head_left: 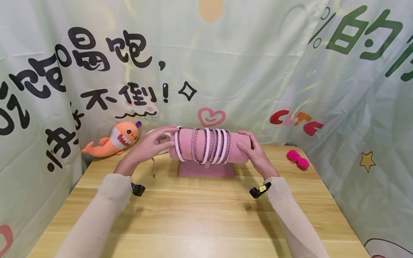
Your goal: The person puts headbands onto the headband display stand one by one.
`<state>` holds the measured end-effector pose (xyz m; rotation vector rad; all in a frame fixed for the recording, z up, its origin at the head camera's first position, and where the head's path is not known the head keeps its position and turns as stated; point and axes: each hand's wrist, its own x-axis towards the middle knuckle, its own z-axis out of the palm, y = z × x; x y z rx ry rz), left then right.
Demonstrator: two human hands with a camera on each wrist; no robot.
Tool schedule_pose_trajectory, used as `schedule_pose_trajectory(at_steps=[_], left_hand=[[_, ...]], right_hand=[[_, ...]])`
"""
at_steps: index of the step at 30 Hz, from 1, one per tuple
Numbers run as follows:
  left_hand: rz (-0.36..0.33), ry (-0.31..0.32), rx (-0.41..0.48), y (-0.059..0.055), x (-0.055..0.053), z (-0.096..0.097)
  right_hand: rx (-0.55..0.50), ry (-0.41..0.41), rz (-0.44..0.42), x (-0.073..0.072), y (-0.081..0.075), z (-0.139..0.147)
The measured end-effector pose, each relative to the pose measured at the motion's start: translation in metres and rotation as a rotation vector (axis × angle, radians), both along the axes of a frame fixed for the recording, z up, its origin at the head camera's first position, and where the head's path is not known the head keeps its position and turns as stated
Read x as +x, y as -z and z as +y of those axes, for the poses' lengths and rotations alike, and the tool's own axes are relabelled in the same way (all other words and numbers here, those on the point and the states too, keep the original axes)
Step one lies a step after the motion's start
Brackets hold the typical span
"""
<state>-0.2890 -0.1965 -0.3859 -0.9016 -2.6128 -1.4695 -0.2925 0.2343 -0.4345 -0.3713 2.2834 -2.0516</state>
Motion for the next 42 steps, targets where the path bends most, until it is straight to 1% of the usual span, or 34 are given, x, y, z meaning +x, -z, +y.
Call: schedule_pose_trajectory(at_steps=[5, 10, 14, 17, 22, 30, 37, 42], left_hand=[[0.036, 0.015, -0.03, 0.0, -0.004, 0.009], [0.042, 0.021, -0.046, 0.0, -0.007, 0.017], [0.044, 0.018, -0.068, -0.001, -0.008, 0.02], [0.052, 0.009, -0.104, -0.003, -0.008, 0.023], [0.077, 0.013, -0.142, -0.004, -0.01, 0.027], [0.09, 0.036, -0.141, -0.003, -0.013, 0.03], [0.085, 0.035, -0.136, -0.002, -0.014, 0.031], [0.101, 0.053, -0.126, -0.001, -0.016, 0.032]], right_hand=[[0.005, 0.002, -0.003, 0.0, 0.0, 0.0], [0.006, -0.001, -0.005, 0.0, 0.0, -0.001], [0.001, -0.006, -0.007, 0.0, 0.0, -0.001], [0.0, -0.007, -0.007, 0.0, 0.0, -0.001], [0.005, -0.007, -0.003, 0.0, 0.0, -0.002], [0.004, -0.007, -0.003, 0.0, -0.001, -0.001], [0.006, -0.003, -0.007, 0.0, -0.001, -0.001], [0.005, -0.002, -0.005, 0.0, -0.001, -0.001]])
